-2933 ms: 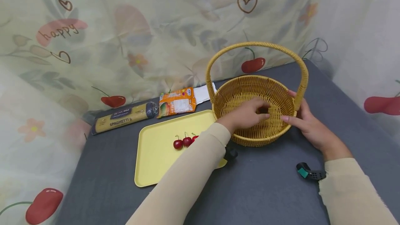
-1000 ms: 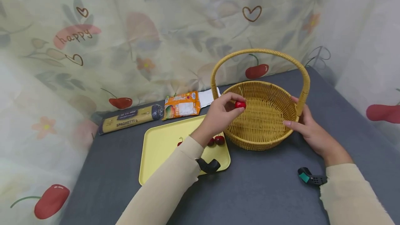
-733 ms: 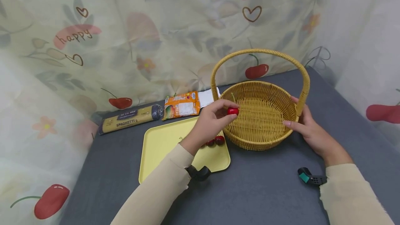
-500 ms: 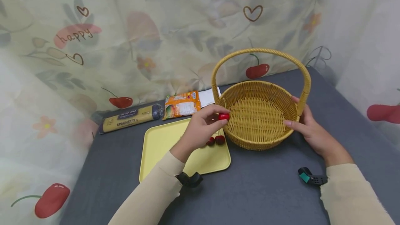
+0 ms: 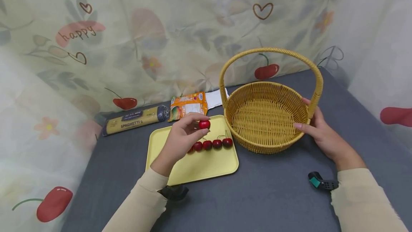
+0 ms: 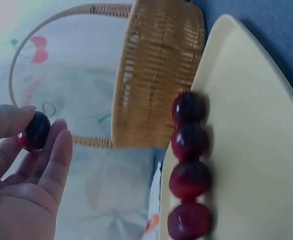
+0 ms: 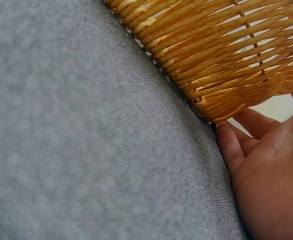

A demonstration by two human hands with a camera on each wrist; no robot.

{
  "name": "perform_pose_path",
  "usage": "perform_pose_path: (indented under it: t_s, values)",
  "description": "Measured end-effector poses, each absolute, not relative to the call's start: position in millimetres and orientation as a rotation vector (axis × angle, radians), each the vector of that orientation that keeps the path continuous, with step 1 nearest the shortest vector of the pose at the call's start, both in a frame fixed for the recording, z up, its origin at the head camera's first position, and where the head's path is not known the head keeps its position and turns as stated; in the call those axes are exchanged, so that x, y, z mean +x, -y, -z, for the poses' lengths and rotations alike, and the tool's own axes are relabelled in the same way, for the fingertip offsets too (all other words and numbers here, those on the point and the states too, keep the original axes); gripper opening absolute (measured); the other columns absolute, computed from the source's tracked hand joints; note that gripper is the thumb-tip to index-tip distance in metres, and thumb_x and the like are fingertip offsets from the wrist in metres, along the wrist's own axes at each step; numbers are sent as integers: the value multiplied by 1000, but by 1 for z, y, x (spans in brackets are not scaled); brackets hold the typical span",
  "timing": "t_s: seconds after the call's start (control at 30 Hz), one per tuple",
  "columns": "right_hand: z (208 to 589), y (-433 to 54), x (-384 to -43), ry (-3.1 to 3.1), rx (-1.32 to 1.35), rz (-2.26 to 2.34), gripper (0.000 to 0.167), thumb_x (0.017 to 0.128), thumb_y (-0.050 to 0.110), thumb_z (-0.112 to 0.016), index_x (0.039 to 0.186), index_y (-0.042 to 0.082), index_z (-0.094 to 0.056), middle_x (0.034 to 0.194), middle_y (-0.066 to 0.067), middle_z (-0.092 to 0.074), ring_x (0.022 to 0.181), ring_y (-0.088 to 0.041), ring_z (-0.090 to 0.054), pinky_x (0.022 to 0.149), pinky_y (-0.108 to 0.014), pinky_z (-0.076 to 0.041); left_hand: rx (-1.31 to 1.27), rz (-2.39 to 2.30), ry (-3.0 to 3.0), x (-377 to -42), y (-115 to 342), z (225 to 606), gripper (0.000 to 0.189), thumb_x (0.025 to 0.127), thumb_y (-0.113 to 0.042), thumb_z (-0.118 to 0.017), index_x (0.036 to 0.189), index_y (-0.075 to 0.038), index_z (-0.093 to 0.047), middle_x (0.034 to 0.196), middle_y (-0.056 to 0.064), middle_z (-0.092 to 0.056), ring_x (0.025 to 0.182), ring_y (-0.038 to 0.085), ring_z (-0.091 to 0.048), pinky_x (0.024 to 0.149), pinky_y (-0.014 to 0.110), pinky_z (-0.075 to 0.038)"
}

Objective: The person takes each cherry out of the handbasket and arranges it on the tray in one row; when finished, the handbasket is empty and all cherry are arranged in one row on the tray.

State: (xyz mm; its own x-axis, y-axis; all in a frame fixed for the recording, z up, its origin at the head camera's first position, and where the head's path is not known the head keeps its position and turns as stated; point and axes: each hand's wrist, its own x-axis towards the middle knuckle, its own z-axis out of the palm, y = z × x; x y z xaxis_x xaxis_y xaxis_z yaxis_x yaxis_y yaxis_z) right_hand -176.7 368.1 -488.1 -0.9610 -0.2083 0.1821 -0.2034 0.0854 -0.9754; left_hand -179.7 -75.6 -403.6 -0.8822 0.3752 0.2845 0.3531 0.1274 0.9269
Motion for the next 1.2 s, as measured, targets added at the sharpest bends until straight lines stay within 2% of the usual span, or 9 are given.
perform_pose_path:
  t_s: [0.2, 0.37, 0.5, 0.7, 0.8, 1.03, 1.2]
  values:
    - [487, -368, -175, -2328, -420, 2053, 82, 113, -1, -50, 174, 26, -3, 172, -21, -8, 152, -16, -23, 109, -16, -25, 680, -1928, -2374, -173, 102, 409, 29, 101, 1, -76, 130, -1, -74, 129, 10, -68, 107, 30, -71, 92, 38, -60]
    - [486, -367, -174, -2347, -414, 2031, 82, 114, 1, -50, 174, 26, -2, 175, -19, -4, 154, -16, -20, 109, -15, -25, 552, -1871, -2477, -170, 126, 420, 29, 101, -6, -80, 130, -4, -75, 124, 8, -71, 107, 28, -69, 89, 35, -59]
    - [485, -365, -175, -2345, -411, 2030, 82, 114, 1, -51, 174, 26, -2, 174, -20, -4, 153, -17, -20, 108, -15, -25, 411, -1826, -2545, -166, 145, 432, 30, 99, -8, -83, 128, -8, -77, 121, 7, -73, 107, 27, -70, 86, 32, -58]
    - [483, -364, -176, -2330, -388, 2045, 82, 113, 0, -51, 174, 25, -2, 175, -21, -3, 154, -19, -19, 109, -16, -24, 331, -1718, -2720, -161, 170, 450, 28, 96, -7, -86, 123, -8, -79, 118, 6, -74, 101, 25, -73, 85, 33, -60]
    - [483, -364, -177, -2335, -388, 2043, 83, 113, 0, -52, 174, 25, -2, 175, -19, -2, 154, -18, -19, 110, -16, -23, 270, -1671, -2757, -157, 178, 457, 27, 95, -6, -87, 121, -9, -80, 115, 4, -75, 99, 24, -74, 83, 34, -61]
    - [487, -366, -176, -2304, -411, 2068, 81, 113, -1, -50, 174, 25, -4, 171, -22, -11, 151, -17, -24, 109, -17, -26, 204, -1526, -2756, -154, 183, 475, 25, 94, -11, -89, 118, -12, -82, 112, 1, -76, 93, 21, -71, 81, 38, -59]
    - [489, -366, -177, -2316, -417, 2050, 81, 113, 0, -51, 174, 26, -3, 172, -21, -7, 153, -17, -21, 108, -16, -25, 160, -1556, -2734, -153, 183, 484, 25, 93, -13, -90, 116, -14, -82, 107, -1, -76, 90, 22, -68, 78, 36, -57]
